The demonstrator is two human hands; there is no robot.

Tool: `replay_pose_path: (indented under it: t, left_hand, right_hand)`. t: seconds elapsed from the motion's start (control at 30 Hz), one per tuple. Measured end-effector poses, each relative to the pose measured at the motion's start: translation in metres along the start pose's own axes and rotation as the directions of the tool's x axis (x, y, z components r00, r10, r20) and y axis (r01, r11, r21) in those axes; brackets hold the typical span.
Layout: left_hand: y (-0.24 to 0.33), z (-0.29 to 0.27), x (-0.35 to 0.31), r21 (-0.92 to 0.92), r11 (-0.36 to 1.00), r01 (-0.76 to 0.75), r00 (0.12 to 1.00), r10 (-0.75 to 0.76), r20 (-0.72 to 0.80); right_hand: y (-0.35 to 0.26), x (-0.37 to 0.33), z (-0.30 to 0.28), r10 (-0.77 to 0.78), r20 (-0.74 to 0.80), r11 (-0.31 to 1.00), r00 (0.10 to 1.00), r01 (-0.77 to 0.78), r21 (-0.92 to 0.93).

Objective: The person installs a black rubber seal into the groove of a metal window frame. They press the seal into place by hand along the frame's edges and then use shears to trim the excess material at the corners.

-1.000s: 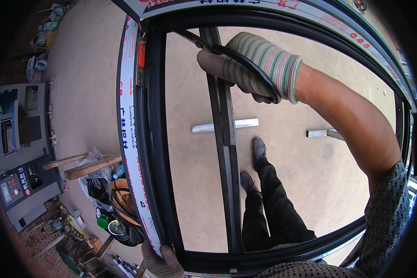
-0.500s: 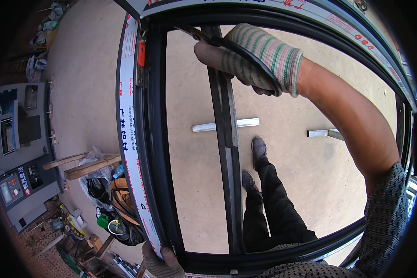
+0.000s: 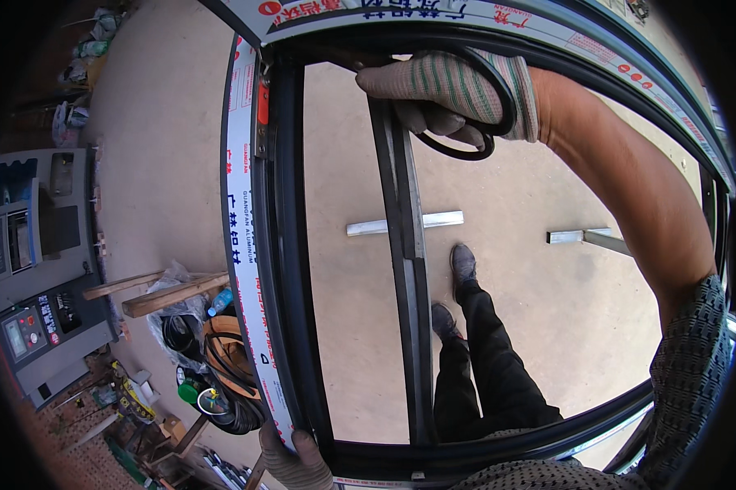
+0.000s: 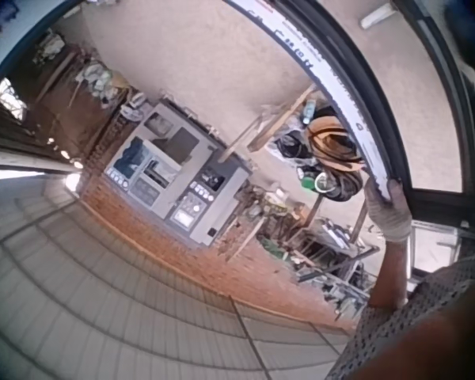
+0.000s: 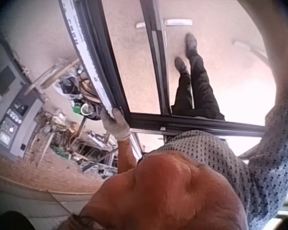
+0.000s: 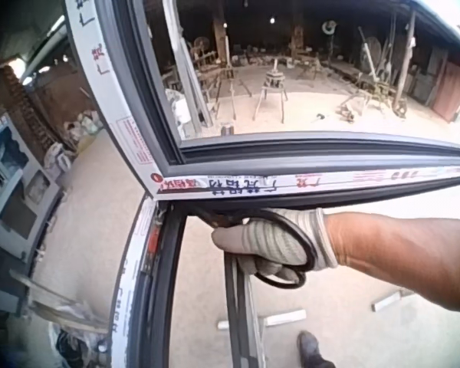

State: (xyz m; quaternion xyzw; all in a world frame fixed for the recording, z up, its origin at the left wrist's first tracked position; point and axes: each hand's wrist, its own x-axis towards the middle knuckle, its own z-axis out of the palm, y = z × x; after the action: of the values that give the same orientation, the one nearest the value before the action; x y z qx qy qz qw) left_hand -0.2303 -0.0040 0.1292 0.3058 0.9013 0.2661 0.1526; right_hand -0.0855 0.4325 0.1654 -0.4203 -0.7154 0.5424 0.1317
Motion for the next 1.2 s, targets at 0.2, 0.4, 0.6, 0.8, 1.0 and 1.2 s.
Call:
replay_pose_path:
  t: [0.2,0.4,0.6,0.8,1.0,1.2]
  left_hand:
    - [-0.004,-0.001,0.000,0.049,0.997,-0.065,0.998,0.066,-0.017]
    - [-0.006,0.001,-0.002,0.006,1.000,-0.006,1.000,0.006,-0.006]
    - [-0.010,0.000,-0.001,-0.006,0.999,-0.049,0.999,0.049,0.006]
    - [-0.008,0.003,0.000,-0.035,0.997,-0.069,0.997,0.069,-0.018]
    - [-0.008,0.002,-0.002,-0.051,0.999,-0.001,1.000,0.001,0.003]
    - [-0.005,0.000,-0.002,-0.015,1.000,-0.008,1.000,0.008,0.006]
  right_hand:
    - [0.019,-0.004,0.005,-0.001,0.011,0.998,1.000,0.000,0.069]
    - [0.024,-0.007,0.007,0.090,0.032,0.996,0.995,-0.090,-0.003]
    - [0.024,-0.006,0.009,0.162,0.086,0.986,0.983,-0.159,-0.044]
    - [0.014,-0.011,0.004,0.076,0.057,0.997,0.996,-0.074,-0.037]
    - [0.015,-0.006,0.004,0.010,0.031,1.000,0.999,-0.010,-0.019]
    - [0.015,0.002,0.009,-0.041,0.025,0.996,0.999,0.038,0.085]
